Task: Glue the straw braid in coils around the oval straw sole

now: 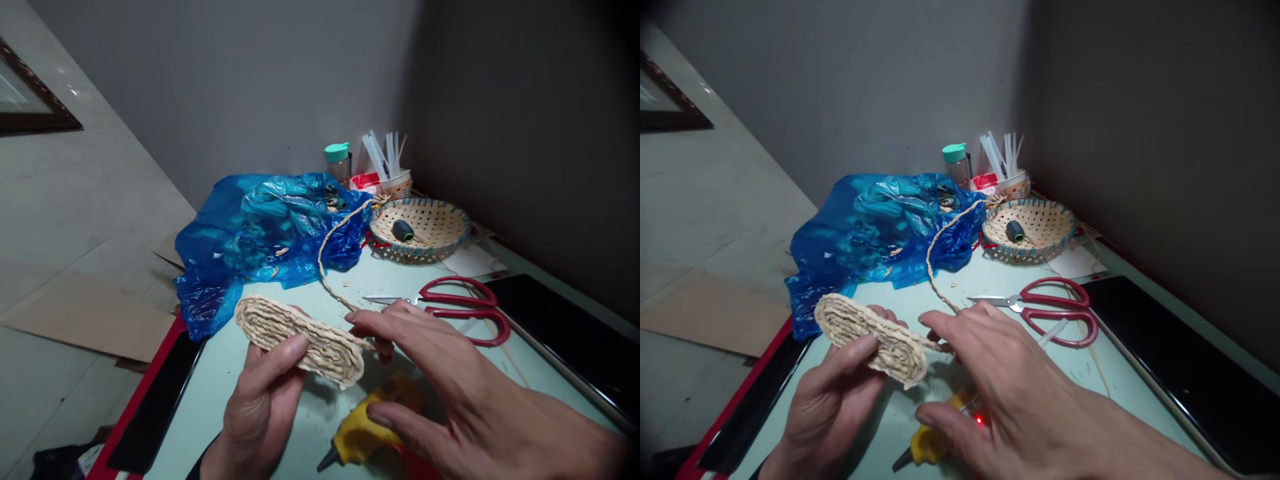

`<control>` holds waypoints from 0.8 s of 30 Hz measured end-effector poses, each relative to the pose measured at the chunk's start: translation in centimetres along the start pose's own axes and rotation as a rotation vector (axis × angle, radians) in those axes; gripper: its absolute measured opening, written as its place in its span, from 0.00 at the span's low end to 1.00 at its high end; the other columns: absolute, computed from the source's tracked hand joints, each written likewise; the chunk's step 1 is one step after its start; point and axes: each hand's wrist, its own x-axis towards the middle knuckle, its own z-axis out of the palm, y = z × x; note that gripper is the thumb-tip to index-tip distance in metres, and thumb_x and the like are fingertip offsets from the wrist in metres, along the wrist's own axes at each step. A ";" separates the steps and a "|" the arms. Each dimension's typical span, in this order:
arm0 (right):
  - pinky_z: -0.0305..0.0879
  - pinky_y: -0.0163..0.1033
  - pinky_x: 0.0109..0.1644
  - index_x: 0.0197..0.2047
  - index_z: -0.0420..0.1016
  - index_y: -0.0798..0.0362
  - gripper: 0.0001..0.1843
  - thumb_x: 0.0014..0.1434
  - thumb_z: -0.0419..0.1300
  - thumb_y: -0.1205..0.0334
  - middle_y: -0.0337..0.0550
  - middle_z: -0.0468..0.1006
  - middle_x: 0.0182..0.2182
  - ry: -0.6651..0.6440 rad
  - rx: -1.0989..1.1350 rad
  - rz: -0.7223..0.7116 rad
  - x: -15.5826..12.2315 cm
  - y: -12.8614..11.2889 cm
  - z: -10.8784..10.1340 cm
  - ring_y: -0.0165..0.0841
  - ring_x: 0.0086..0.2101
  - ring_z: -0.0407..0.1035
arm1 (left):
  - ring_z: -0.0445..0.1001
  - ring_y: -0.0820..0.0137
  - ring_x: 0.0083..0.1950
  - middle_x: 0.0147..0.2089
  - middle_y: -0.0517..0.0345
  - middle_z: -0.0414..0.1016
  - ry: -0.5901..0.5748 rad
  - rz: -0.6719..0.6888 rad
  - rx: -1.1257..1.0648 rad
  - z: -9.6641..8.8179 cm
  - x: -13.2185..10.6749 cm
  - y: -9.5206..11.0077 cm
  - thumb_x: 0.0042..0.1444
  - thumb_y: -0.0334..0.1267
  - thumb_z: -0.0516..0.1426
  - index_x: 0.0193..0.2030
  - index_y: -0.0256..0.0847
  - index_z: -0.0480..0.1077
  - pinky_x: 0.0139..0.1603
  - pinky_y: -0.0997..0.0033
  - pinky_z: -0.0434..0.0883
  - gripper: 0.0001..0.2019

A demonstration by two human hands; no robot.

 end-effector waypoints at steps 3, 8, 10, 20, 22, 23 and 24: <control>0.73 0.40 0.46 0.56 0.68 0.56 0.13 0.72 0.51 0.63 0.51 0.81 0.45 0.030 0.043 -0.032 0.5 -0.1 -0.2 0.36 0.42 0.78 | 0.81 0.68 0.38 0.36 0.57 0.81 0.084 0.000 0.000 0.2 0.0 0.0 0.31 0.30 0.77 0.35 0.40 0.81 0.41 0.72 0.82 0.21; 0.68 0.38 0.46 0.54 0.66 0.54 0.14 0.68 0.50 0.75 0.41 0.81 0.42 0.060 0.092 -0.046 0.7 0.0 -0.2 0.29 0.42 0.76 | 0.81 0.68 0.39 0.35 0.56 0.80 0.080 -0.003 0.052 0.0 0.3 0.1 0.31 0.31 0.77 0.34 0.38 0.80 0.41 0.73 0.81 0.20; 0.67 0.38 0.47 0.56 0.68 0.54 0.16 0.67 0.51 0.76 0.40 0.80 0.41 0.043 0.131 -0.052 0.6 0.2 -0.3 0.29 0.41 0.74 | 0.81 0.67 0.40 0.35 0.55 0.80 0.071 -0.005 0.072 -0.2 0.4 0.1 0.32 0.32 0.77 0.35 0.38 0.80 0.42 0.72 0.81 0.20; 0.56 0.44 0.44 0.45 0.74 0.59 0.10 0.64 0.54 0.75 0.44 0.75 0.38 -0.012 0.234 -0.127 0.4 1.3 -0.2 0.32 0.38 0.62 | 0.79 0.69 0.36 0.35 0.55 0.80 -0.016 -0.044 0.229 -0.9 0.2 0.2 0.46 0.33 0.73 0.38 0.39 0.80 0.37 0.75 0.80 0.13; 0.55 0.44 0.45 0.41 0.72 0.57 0.07 0.64 0.54 0.74 0.43 0.74 0.38 -0.023 0.211 -0.141 0.2 1.5 0.0 0.32 0.38 0.60 | 0.80 0.70 0.37 0.35 0.56 0.81 -0.023 -0.049 0.232 -0.9 0.3 0.2 0.46 0.32 0.73 0.39 0.39 0.80 0.38 0.76 0.80 0.12; 0.54 0.45 0.45 0.40 0.72 0.57 0.06 0.64 0.54 0.73 0.43 0.74 0.38 -0.039 0.204 -0.147 0.2 1.6 0.1 0.33 0.38 0.59 | 0.81 0.70 0.37 0.36 0.56 0.82 -0.030 -0.058 0.236 -0.9 0.3 0.2 0.47 0.32 0.73 0.39 0.39 0.81 0.38 0.76 0.80 0.12; 0.54 0.46 0.46 0.39 0.71 0.57 0.06 0.65 0.54 0.72 0.44 0.74 0.37 -0.049 0.197 -0.158 0.1 1.6 0.2 0.33 0.38 0.59 | 0.81 0.70 0.37 0.36 0.56 0.82 -0.040 -0.072 0.240 -0.8 0.4 0.2 0.47 0.31 0.73 0.39 0.39 0.81 0.38 0.75 0.80 0.12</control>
